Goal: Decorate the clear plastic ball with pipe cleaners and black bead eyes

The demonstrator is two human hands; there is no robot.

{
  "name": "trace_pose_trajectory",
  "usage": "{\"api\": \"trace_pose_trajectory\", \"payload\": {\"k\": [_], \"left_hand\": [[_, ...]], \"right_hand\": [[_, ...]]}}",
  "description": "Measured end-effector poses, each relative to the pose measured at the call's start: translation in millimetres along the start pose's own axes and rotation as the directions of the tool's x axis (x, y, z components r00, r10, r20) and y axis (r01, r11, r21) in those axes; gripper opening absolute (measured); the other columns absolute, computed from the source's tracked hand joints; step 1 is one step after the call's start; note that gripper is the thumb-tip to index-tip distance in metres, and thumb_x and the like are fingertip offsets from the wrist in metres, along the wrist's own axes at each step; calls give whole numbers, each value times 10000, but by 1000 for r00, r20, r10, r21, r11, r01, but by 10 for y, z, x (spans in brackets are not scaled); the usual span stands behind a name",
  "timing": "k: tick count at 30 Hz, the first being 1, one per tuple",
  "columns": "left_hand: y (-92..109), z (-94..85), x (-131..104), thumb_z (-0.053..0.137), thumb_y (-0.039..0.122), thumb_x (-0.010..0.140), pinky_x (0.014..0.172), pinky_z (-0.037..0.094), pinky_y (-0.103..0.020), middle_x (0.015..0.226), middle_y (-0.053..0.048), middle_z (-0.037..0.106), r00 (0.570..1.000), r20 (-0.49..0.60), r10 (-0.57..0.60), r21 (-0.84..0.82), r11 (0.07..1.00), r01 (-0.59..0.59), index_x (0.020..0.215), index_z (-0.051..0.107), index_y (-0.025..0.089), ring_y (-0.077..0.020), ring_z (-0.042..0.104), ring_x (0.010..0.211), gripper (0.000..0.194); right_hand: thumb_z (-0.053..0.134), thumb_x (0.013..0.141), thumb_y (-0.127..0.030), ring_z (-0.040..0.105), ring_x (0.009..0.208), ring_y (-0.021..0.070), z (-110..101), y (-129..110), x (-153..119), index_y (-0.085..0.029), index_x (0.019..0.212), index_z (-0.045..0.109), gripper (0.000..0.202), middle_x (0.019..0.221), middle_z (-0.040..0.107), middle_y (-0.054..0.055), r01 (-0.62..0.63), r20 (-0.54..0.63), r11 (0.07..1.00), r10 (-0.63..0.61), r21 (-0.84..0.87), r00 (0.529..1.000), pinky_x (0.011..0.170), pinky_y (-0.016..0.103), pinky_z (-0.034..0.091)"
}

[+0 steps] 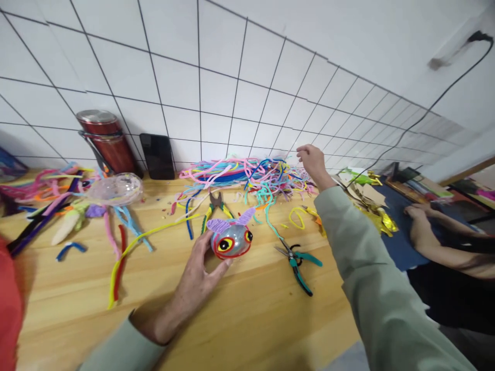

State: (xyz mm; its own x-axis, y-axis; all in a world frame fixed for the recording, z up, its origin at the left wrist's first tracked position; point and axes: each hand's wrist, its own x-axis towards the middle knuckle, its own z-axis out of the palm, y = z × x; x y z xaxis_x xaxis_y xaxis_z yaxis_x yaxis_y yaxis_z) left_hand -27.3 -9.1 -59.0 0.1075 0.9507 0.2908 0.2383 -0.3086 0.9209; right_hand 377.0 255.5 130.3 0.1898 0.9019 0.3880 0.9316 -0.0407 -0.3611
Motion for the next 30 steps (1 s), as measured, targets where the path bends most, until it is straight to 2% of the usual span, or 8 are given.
{"api": "trace_pose_trajectory", "payload": {"k": [3, 6, 11, 16, 19, 23, 30], "left_hand": [[15, -6, 8, 760, 477, 983, 1297, 444, -606, 1583, -178, 572, 1000, 0, 7, -4, 1000, -7, 1582, 448, 240, -333, 597, 1481, 716], [29, -8, 16, 759, 481, 982, 1281, 467, -602, 1562, -173, 584, 1000, 0, 8, -9, 1000, -8, 1566, 461, 242, -330, 618, 1452, 698], [17, 1, 13, 765, 489, 970, 1273, 480, -594, 1541, -164, 605, 1000, -12, 1, -11, 1000, -1, 1551, 485, 245, -332, 638, 1423, 690], [-30, 14, -12, 772, 480, 961, 1277, 473, -606, 1528, -165, 617, 1000, -28, -5, 7, 1000, 5, 1556, 495, 243, -344, 634, 1433, 698], [-42, 8, -26, 776, 478, 959, 1282, 463, -623, 1546, -164, 609, 1000, -26, -5, 16, 1000, 6, 1567, 486, 256, -354, 626, 1448, 709], [-31, -9, -34, 764, 464, 976, 1283, 465, -619, 1570, -158, 590, 1000, -8, -9, 17, 1000, 9, 1577, 472, 273, -345, 626, 1447, 695], [-20, -5, -17, 762, 482, 978, 1267, 479, -640, 1545, -171, 599, 1000, -10, -2, 4, 1000, 2, 1569, 464, 256, -355, 643, 1424, 699]], "right_hand": [[545, 873, -210, 757, 908, 275, 49, 96, -66, -187, 1093, 841, 370, 949, 851, 100, -60, 1, 997, 61, -44, 998, 854, 393, 602], [588, 847, -204, 767, 1017, 290, 181, 137, -131, -224, 954, 859, 291, 987, 864, 88, -65, 30, 994, 68, -84, 997, 941, 396, 593], [635, 871, -247, 755, 1095, 279, 489, 102, -143, -224, 1074, 856, 301, 1154, 859, 103, -45, 57, 993, 51, -112, 997, 987, 378, 573], [640, 859, -224, 750, 1038, 284, 632, 115, -23, -235, 931, 829, 203, 1065, 856, 107, -79, 38, 990, 84, -114, 996, 940, 372, 571], [584, 891, -218, 741, 1066, 287, 572, 155, 46, -214, 1043, 801, 265, 1115, 845, 119, -95, -29, 992, 93, -80, 995, 969, 391, 563], [534, 913, -215, 734, 1094, 291, 378, 216, 100, -159, 1254, 716, 391, 1173, 819, 154, -107, -127, 994, 103, -20, 987, 989, 408, 556], [549, 876, -244, 730, 1030, 286, 63, 321, 101, -190, 1192, 708, 358, 1102, 812, 122, -75, -216, 995, 86, 62, 973, 978, 425, 551]]}}
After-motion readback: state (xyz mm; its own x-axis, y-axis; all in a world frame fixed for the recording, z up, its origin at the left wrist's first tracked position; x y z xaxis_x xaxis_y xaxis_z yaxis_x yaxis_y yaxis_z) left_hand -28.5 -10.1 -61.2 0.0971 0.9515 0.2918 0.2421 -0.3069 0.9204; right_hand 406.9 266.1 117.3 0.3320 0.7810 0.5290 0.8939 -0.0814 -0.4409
